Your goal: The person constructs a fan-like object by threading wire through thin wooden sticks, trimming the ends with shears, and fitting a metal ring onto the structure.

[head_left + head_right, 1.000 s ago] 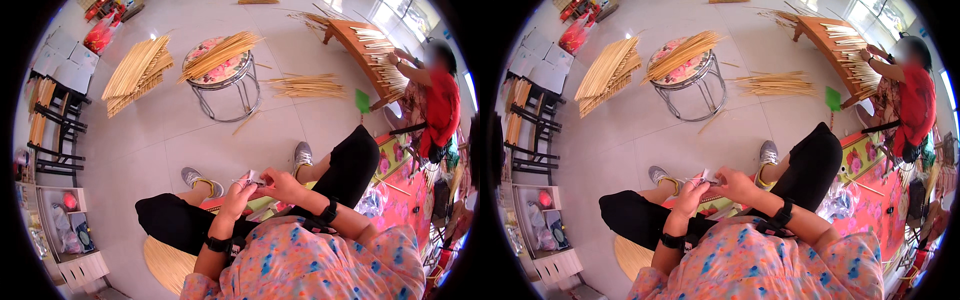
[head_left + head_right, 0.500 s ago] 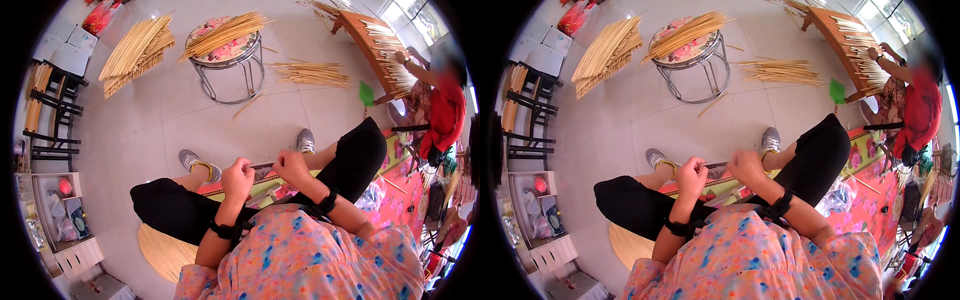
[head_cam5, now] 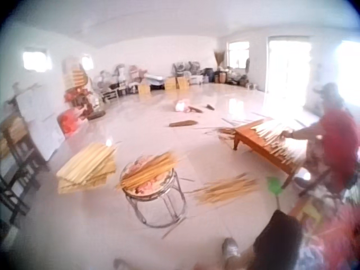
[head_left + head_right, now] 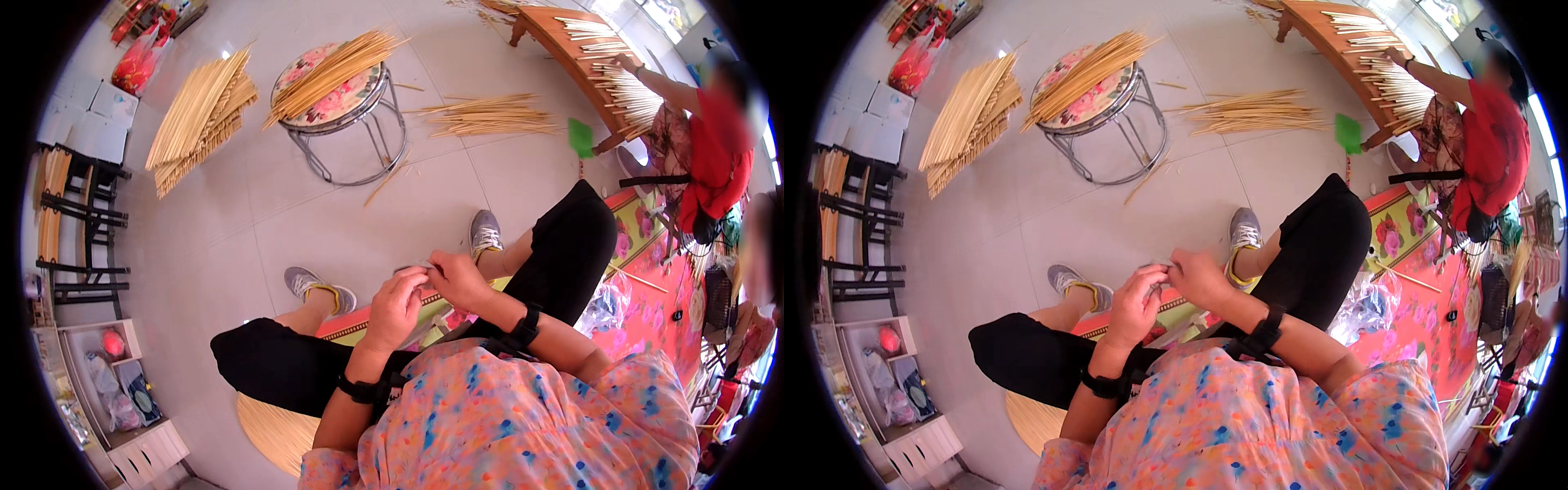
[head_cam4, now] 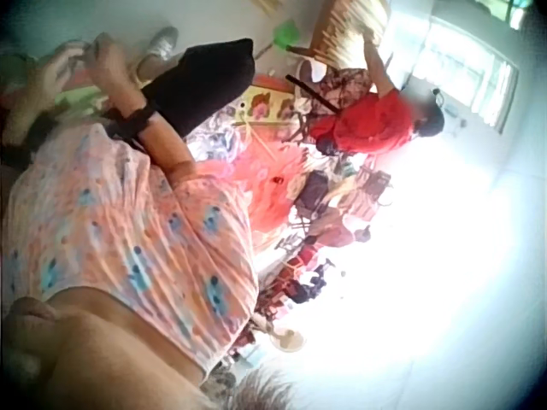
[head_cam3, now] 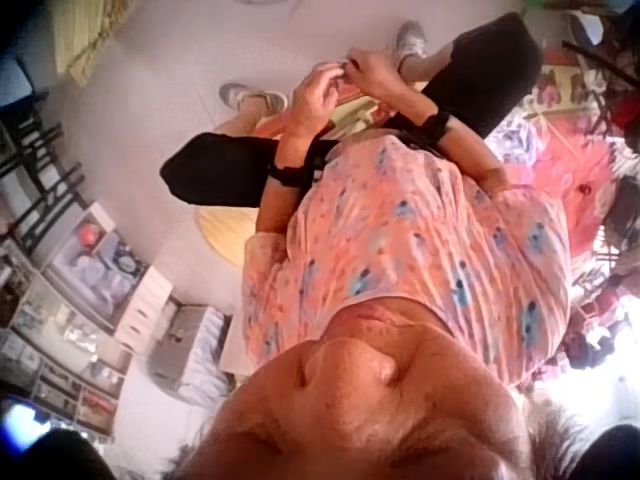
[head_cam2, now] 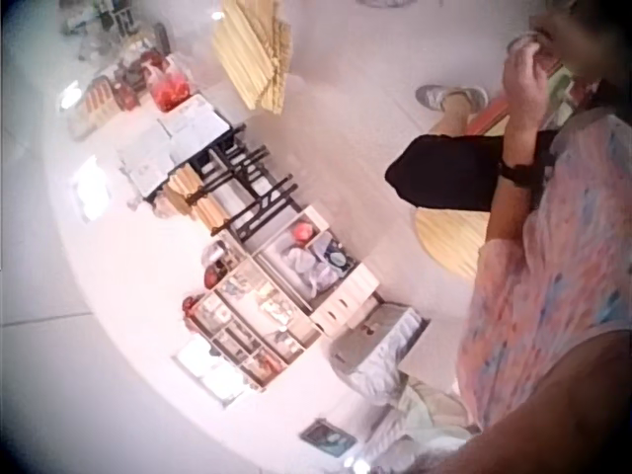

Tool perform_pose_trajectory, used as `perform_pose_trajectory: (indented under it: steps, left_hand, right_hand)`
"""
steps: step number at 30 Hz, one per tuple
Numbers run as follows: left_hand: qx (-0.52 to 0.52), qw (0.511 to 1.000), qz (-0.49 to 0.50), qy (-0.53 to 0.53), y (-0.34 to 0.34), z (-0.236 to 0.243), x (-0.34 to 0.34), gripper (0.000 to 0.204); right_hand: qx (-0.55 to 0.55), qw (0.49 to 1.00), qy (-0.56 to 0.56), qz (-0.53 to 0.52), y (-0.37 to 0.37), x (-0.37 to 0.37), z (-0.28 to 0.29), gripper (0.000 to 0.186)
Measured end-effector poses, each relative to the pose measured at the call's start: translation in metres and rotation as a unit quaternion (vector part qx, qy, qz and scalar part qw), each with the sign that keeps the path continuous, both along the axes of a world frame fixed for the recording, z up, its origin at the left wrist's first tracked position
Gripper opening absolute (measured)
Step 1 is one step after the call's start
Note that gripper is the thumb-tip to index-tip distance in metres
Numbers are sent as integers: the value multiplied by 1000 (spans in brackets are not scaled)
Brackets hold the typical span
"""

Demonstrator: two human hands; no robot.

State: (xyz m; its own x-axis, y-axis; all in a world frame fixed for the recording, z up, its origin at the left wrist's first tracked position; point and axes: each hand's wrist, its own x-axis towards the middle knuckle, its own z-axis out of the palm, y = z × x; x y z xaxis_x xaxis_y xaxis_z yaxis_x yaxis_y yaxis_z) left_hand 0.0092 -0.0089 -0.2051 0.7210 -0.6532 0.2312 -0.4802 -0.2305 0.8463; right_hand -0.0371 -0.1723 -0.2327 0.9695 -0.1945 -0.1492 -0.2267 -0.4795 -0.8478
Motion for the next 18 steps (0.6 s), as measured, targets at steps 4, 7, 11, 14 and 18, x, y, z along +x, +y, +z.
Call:
perform_pose_trajectory:
  steps: [4, 7, 11, 14, 18]
  left_hand:
    - [182, 974, -47, 129, 0, -9, -4, 25]
    - [308, 945, -108, 33, 9, -34, -11, 22]
    - [422, 896, -76, 115, -1, -7, -11, 27]
    - [409, 907, -81, 65, 2, -24, -12, 32]
    - [484, 870, -55, 77, 2, -26, -1, 32]
  right_hand:
    - [-28, 999, 27, -11, -2, -5, 2, 20]
    - [-50, 997, 2, 59, 8, -8, -7, 19]
    - [-62, 989, 2, 131, 20, -11, -13, 17]
    - [-29, 990, 19, 135, 16, -9, -6, 20]
    - [44, 998, -41, -31, 11, -8, -29, 28]
